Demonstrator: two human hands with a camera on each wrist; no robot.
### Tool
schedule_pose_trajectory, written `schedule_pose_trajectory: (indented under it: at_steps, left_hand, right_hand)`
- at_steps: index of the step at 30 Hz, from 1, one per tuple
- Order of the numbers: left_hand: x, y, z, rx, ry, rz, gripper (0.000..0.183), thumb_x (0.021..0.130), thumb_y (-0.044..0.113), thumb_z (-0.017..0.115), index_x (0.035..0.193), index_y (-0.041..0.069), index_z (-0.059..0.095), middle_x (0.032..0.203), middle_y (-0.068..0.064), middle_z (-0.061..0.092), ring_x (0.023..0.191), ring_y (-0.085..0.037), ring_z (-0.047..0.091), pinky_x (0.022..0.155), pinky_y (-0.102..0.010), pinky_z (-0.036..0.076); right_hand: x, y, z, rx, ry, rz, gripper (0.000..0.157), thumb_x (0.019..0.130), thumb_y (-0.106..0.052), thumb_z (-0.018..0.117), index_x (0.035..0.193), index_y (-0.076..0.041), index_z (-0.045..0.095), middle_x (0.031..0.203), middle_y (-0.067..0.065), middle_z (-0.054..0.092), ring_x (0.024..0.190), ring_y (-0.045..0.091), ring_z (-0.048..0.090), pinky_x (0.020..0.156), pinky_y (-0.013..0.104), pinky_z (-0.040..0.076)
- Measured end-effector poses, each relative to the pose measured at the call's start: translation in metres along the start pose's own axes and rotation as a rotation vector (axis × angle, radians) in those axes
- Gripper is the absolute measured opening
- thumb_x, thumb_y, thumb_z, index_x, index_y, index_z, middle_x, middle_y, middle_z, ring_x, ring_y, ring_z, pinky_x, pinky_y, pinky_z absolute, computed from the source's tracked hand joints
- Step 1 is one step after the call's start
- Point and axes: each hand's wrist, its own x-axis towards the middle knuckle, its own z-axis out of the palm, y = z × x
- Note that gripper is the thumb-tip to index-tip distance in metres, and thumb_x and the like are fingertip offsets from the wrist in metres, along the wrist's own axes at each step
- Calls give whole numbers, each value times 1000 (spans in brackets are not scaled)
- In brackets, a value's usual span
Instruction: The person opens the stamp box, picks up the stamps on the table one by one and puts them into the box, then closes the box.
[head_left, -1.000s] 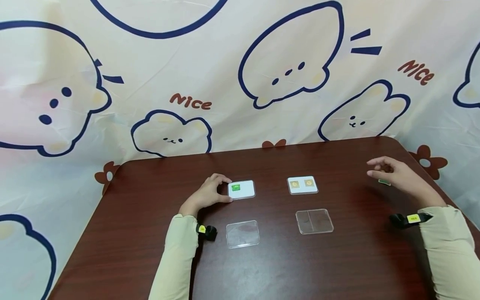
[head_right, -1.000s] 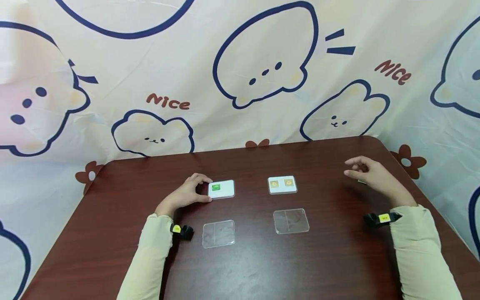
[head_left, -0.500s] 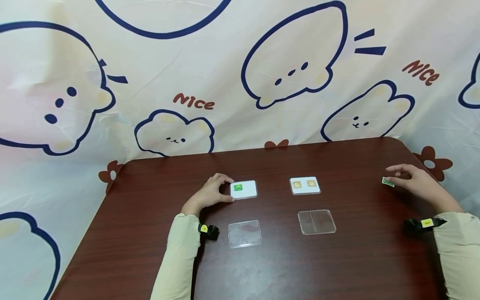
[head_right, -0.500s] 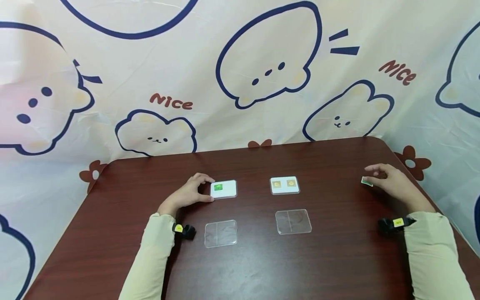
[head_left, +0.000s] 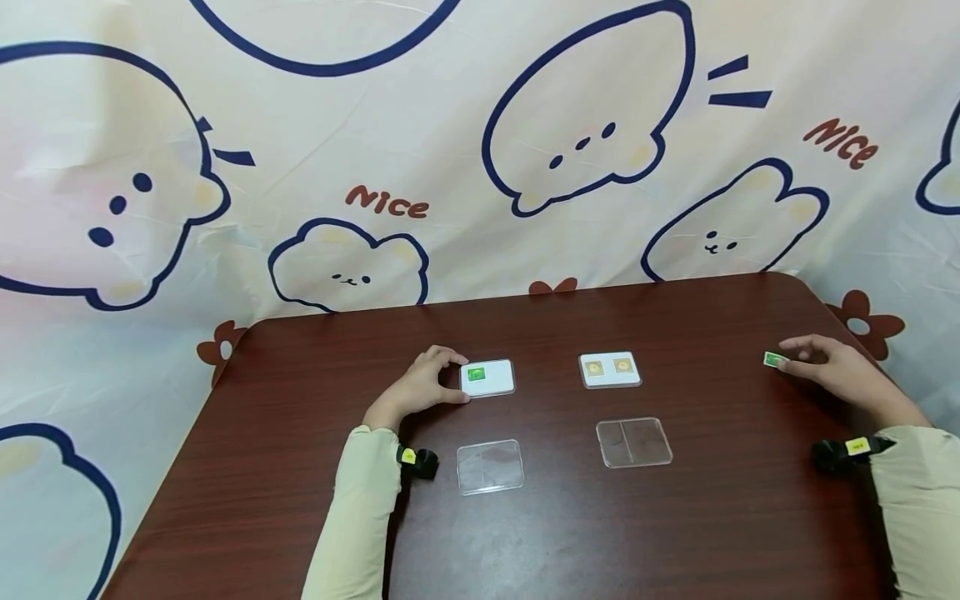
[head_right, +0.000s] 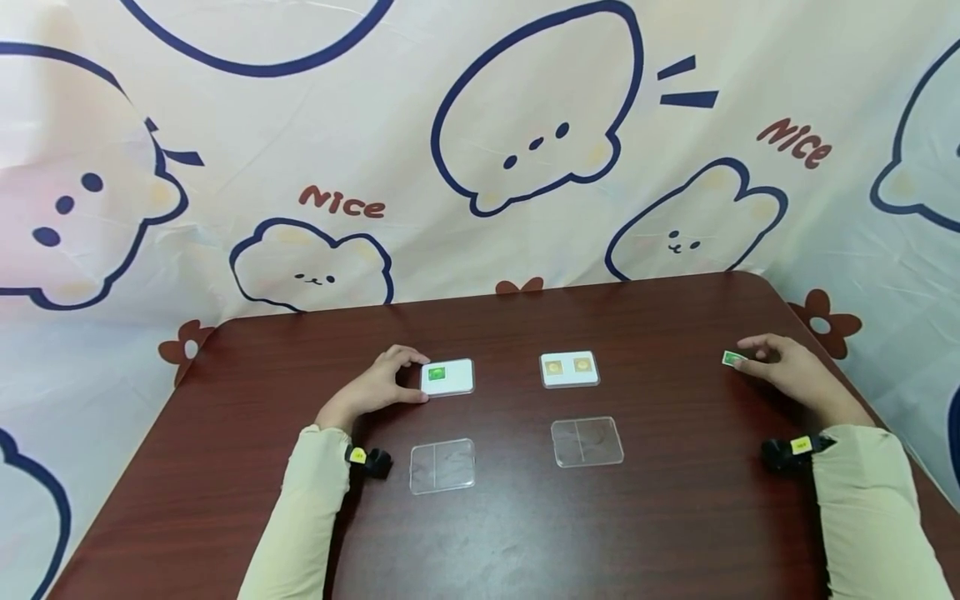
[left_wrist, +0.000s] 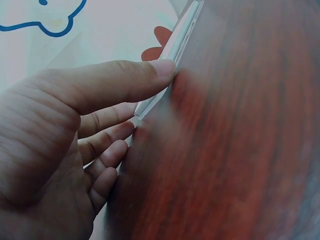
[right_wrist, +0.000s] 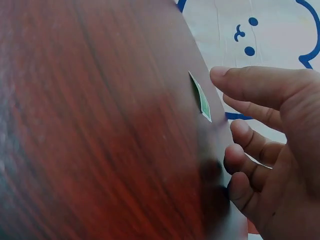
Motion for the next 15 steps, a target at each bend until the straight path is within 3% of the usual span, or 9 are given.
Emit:
schedule_pose_trajectory:
  at_steps: [7, 15]
  left_hand:
    - [0, -1, 0, 2, 1, 1, 58, 79, 26, 80, 131, 15, 55, 141, -8, 40, 130, -29, 38, 105, -51, 37]
    - [2, -2, 1, 2, 4, 2, 58, 79, 26, 79, 131, 16, 55, 142, -7, 40, 131, -29, 38, 105, -51, 37]
  right_hand:
    - [3, 4, 2, 14, 22, -6, 61, 93, -42, 61, 129, 6, 47, 97, 9, 47, 77, 5, 40, 63, 22, 34]
    - [1, 3, 4, 1, 18, -13, 57, 94, -39, 60, 126, 7, 50, 96, 9, 49, 76, 6, 41, 63, 22, 35]
